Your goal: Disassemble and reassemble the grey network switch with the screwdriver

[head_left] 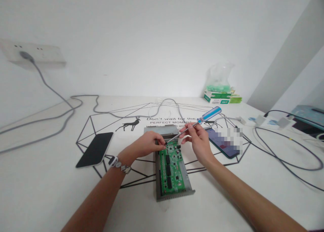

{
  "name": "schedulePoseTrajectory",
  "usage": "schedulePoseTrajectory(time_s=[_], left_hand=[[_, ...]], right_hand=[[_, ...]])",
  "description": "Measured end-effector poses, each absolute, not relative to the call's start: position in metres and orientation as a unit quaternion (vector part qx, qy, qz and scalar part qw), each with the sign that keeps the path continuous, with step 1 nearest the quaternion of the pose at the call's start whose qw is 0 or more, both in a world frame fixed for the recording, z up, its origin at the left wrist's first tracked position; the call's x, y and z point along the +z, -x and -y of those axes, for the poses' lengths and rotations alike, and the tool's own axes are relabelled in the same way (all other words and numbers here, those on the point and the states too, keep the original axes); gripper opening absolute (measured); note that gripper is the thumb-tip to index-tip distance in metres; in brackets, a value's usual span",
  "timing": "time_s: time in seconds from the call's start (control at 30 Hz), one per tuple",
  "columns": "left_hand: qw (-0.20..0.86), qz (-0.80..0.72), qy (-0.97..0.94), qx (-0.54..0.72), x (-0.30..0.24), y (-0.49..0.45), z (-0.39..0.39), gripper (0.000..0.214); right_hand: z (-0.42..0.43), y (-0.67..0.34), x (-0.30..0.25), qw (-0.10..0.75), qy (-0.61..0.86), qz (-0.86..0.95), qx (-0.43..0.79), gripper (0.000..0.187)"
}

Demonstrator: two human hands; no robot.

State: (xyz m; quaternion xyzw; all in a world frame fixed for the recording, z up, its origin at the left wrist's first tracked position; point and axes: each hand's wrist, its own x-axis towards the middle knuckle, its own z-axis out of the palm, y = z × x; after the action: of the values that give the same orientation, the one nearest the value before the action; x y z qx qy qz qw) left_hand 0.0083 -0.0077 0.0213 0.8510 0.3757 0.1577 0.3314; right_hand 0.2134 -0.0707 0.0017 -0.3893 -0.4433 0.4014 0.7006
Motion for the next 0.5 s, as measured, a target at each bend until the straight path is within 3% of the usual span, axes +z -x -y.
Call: schedulePoseTrajectory(time_s=[0.5], left_hand=[[0.273, -0.367, -0.873, 0.166, 0.0189, -0.012, 0.0089, 0.022]], right_hand=[[0.0733, -0.2107, 0.002, 0.706, 0.378, 0.455, 0.39, 0.033]])
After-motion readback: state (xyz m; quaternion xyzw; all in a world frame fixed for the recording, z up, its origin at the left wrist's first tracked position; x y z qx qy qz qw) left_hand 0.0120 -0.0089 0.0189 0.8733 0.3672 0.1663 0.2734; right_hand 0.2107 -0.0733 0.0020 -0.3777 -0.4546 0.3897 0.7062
